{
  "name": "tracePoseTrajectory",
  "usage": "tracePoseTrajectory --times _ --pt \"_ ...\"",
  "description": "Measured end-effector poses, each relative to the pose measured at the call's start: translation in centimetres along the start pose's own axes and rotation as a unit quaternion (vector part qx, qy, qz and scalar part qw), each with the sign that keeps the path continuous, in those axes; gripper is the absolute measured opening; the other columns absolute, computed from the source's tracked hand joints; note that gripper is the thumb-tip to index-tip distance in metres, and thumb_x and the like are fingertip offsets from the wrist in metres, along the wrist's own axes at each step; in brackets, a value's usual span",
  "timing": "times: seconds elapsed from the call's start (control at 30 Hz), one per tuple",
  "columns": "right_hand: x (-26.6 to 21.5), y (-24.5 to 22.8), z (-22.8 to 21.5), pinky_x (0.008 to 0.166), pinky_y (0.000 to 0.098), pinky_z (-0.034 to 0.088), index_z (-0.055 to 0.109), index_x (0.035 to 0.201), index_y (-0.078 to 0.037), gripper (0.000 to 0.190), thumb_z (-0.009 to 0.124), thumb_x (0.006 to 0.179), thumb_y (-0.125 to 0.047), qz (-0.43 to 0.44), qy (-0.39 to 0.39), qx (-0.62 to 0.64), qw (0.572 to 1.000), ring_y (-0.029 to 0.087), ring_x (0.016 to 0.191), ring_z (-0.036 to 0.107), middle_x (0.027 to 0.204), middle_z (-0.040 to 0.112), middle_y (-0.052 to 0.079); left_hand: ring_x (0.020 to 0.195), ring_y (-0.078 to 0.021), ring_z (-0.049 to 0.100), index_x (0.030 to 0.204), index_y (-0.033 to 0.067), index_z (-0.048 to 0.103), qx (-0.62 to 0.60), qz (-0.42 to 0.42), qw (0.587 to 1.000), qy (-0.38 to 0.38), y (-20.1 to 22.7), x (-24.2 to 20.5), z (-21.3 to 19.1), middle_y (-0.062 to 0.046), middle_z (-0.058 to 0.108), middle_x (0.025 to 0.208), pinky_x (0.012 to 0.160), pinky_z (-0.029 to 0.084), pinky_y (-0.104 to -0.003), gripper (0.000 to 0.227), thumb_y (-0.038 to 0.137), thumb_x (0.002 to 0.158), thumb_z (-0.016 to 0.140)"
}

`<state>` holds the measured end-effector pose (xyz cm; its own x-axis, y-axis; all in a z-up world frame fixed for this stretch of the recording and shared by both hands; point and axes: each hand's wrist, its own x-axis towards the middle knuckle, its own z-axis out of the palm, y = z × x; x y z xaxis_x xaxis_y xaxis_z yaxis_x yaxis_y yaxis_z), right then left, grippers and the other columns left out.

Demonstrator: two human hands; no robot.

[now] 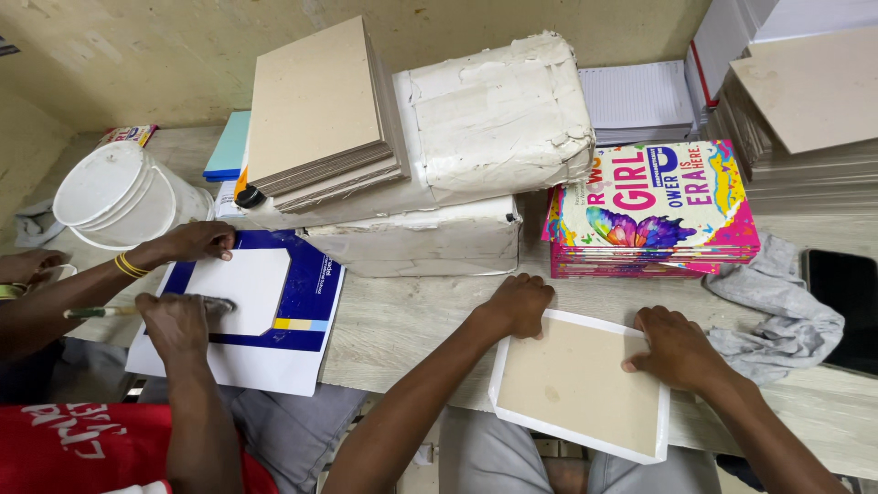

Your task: The person applies pink tape to the edges of a book cover using a cloth to smooth it down. They handle the book and a stack of similar books, placing the finished item on a pile.

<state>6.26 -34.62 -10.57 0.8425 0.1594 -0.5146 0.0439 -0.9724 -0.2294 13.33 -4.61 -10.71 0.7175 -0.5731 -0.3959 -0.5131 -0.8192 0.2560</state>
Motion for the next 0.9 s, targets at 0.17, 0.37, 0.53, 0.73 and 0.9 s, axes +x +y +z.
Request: tracePoseTrajectory --times 0.17,0.37,0.53,0.73,0.9 --pt "0.3 0.3 -0.4 0.106 0.0414 0.047 0.061 0.118 -0.022 0.056 0.088 0.078 -0.049 -0.022 0.033 0.009 0.999 0.026 0.124 0.06 0.127 0.067 0.001 0.135 -0.0392 0.049 0.141 0.0047 0.051 -0.016 0.027 0.999 -0.026 3.6 -0.5 -1.8 -0.02 0.054 0.145 0.115 0.039 -0.048 0.077 0.031 0.073 0.077" --pt "0.3 0.0 0.4 0.104 0.0431 0.049 0.061 0.113 -0.02 0.054 0.088 0.078 -0.052 -0.059 0.051 -0.055 0.995 0.029 0.119 0.064 0.12 0.069 0.004 0.137 -0.0354 0.046 0.143 0.0068 0.049 -0.036 0.028 0.999 -0.013 6.3 0.9 -0.5 -0.015 0.052 0.142 0.115 0.037 -0.048 0.104 0.047 0.061 0.098" --pt "-1.1 -0.7 1.5 0.102 0.0432 0.05 0.06 0.107 -0.018 0.05 0.086 0.079 -0.05 -0.055 0.047 -0.04 0.997 0.03 0.114 0.066 0.116 0.071 0.005 0.136 -0.0336 0.048 0.142 0.0079 0.054 -0.02 0.044 0.998 -0.047 6.8 1.2 -0.3 -0.013 0.054 0.143 0.117 0.036 -0.045 0.091 0.039 0.068 0.098" --pt "-4.5 -2.9 7.3 0.092 0.048 0.055 0.065 0.113 -0.015 0.05 0.081 0.081 -0.049 -0.053 0.237 -0.163 0.956 0.034 0.104 0.065 0.107 0.067 0.008 0.119 -0.0371 0.055 0.129 0.0074 0.062 0.023 0.063 0.99 0.121 8.5 -2.1 2.0 -0.013 0.061 0.127 0.101 0.045 -0.048 0.056 0.012 0.074 0.072" --pt "-7.8 -6.7 11.1 0.089 0.0429 0.054 0.068 0.135 0.001 0.048 0.053 0.1 -0.028 -0.014 0.388 -0.214 0.896 0.034 0.104 0.063 0.117 0.067 0.013 0.121 -0.0478 0.045 0.157 0.0132 0.053 -0.008 0.046 0.951 0.304 12.0 -6.9 3.8 -0.027 0.052 0.135 0.117 0.032 -0.06 0.071 0.036 0.092 0.069"
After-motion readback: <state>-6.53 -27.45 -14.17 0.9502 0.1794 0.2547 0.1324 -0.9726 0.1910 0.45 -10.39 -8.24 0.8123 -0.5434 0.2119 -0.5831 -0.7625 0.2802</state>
